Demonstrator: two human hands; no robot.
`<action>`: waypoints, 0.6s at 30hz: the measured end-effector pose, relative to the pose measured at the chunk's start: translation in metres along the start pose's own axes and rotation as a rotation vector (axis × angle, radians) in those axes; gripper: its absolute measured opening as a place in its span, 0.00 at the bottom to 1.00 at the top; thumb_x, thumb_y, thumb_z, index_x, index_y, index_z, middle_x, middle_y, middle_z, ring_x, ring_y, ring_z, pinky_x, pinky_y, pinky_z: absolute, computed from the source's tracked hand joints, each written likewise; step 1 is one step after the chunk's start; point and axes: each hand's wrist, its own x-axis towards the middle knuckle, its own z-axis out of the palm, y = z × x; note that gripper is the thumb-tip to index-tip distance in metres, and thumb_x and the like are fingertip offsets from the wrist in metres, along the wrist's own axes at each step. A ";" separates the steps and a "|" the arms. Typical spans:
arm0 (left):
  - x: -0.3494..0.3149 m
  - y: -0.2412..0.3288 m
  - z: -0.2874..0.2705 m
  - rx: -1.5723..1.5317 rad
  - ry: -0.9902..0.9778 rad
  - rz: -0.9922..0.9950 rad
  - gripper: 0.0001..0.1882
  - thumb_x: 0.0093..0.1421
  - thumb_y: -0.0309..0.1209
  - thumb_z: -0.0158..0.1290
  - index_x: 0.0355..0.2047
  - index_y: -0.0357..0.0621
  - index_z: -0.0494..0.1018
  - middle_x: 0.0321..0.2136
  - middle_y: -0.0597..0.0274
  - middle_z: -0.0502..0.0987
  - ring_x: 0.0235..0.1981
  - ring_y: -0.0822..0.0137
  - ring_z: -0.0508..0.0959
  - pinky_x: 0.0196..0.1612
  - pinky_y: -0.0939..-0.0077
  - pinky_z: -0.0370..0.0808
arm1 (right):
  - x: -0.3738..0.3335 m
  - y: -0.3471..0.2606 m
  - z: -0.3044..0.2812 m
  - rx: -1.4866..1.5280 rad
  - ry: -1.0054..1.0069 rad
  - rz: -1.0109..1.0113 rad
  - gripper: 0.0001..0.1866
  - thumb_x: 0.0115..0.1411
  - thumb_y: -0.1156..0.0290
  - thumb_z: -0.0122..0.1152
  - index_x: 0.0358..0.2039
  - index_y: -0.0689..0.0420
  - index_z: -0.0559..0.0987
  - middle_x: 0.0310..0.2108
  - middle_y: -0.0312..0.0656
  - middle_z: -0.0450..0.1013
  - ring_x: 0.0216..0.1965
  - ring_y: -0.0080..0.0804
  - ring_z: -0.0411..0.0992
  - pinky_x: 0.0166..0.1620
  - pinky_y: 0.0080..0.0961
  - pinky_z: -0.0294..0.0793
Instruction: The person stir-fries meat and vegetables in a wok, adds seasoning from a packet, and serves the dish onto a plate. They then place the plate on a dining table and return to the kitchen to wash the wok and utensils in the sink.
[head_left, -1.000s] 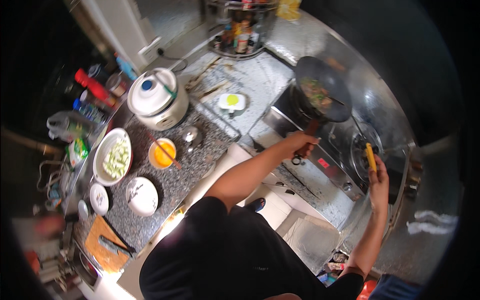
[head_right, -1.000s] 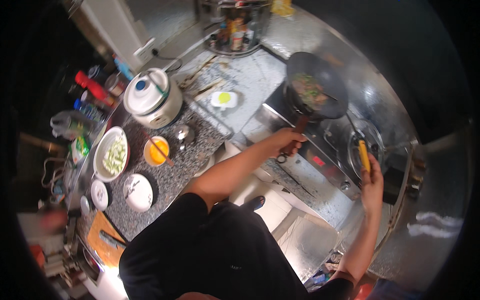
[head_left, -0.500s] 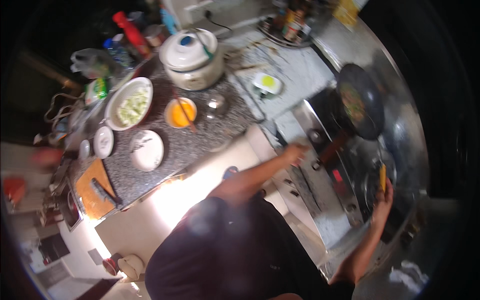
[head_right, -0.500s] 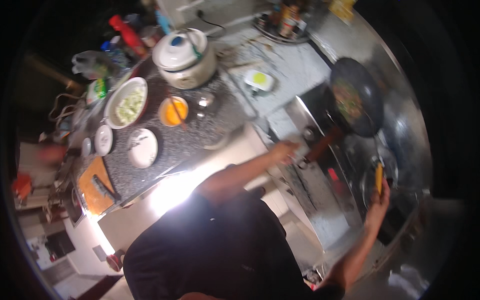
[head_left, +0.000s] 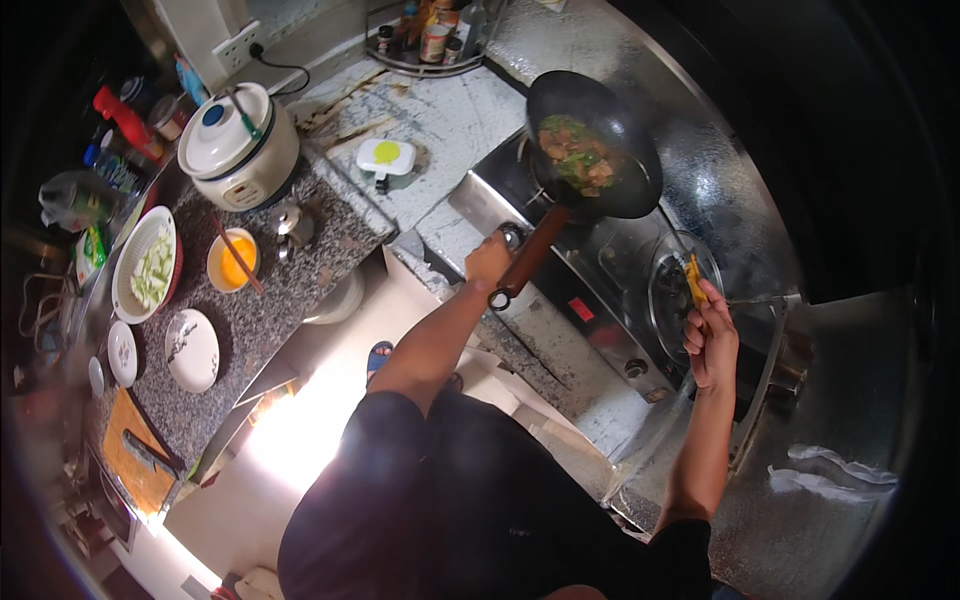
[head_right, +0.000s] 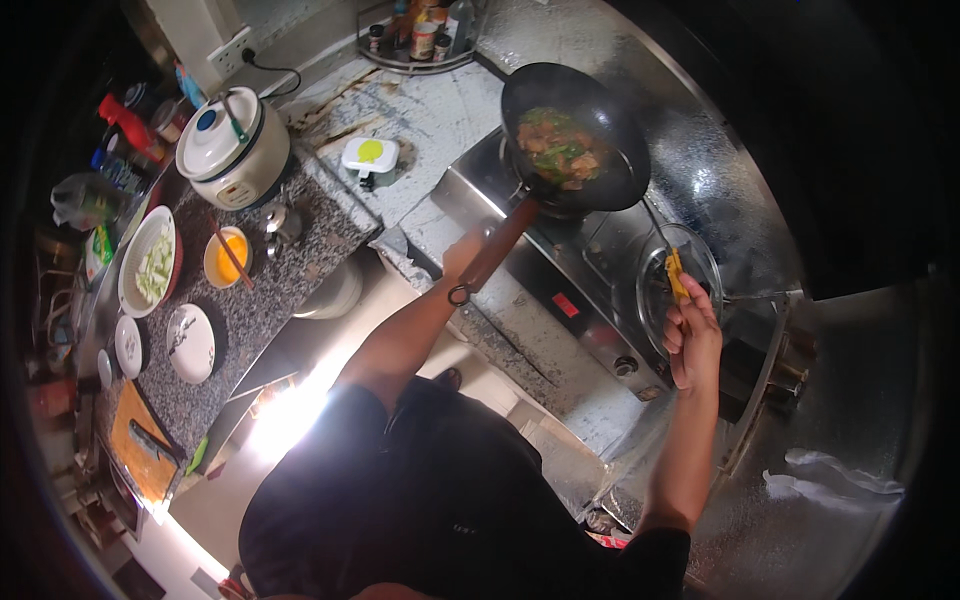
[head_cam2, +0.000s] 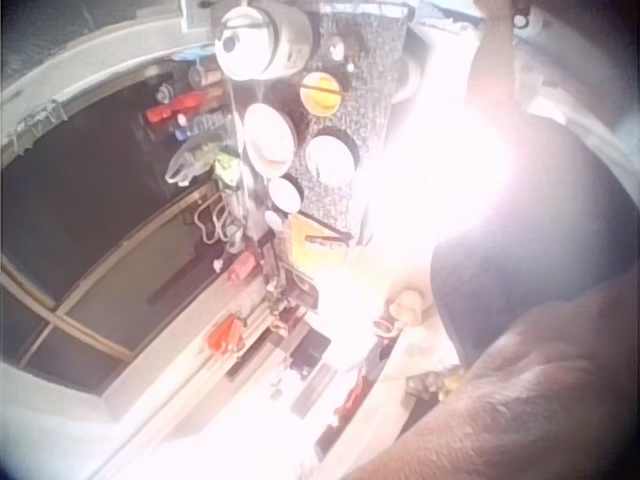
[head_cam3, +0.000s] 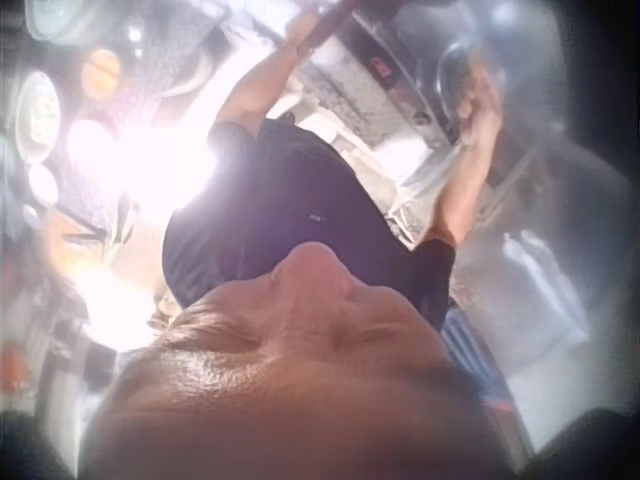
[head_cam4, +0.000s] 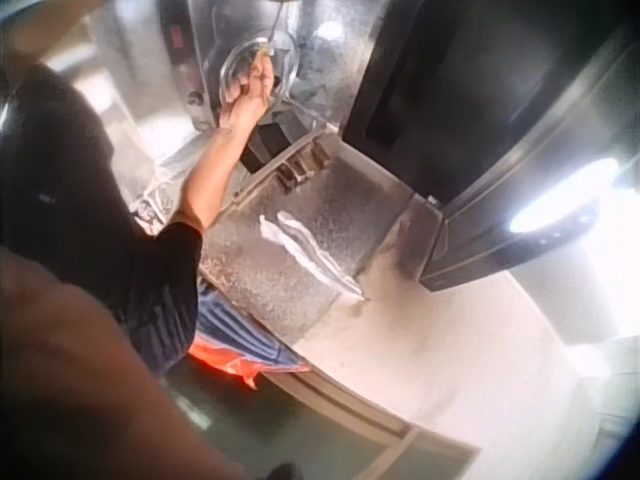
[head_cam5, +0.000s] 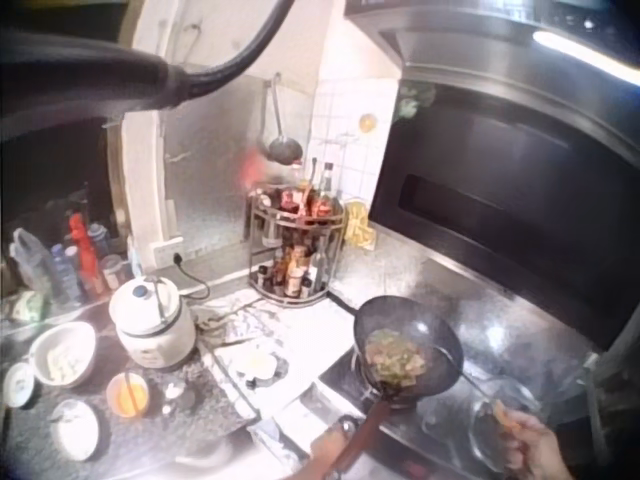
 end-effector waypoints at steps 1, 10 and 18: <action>-0.002 0.003 -0.003 0.057 0.019 0.057 0.18 0.52 0.39 0.47 0.37 0.39 0.64 0.35 0.49 0.73 0.34 0.51 0.76 0.37 0.60 0.73 | 0.003 -0.003 -0.002 0.066 -0.026 0.017 0.17 0.58 0.70 0.46 0.50 0.50 0.66 0.19 0.30 0.58 0.13 0.13 0.51 0.14 0.09 0.48; -0.005 -0.004 -0.018 0.311 0.051 0.247 0.15 0.53 0.36 0.43 0.38 0.39 0.65 0.31 0.51 0.73 0.30 0.53 0.77 0.31 0.63 0.74 | 0.066 -0.045 0.043 -0.573 0.058 -0.340 0.15 0.55 0.69 0.55 0.43 0.57 0.69 0.23 0.35 0.68 0.20 0.15 0.65 0.19 0.12 0.61; -0.179 -0.172 -0.095 -0.857 0.297 -0.494 0.16 0.54 0.37 0.53 0.39 0.39 0.68 0.22 0.60 0.74 0.19 0.72 0.74 0.22 0.80 0.71 | 0.141 -0.116 -0.026 -0.718 0.122 -0.448 0.13 0.58 0.61 0.50 0.41 0.52 0.72 0.18 0.27 0.64 0.18 0.12 0.61 0.19 0.08 0.57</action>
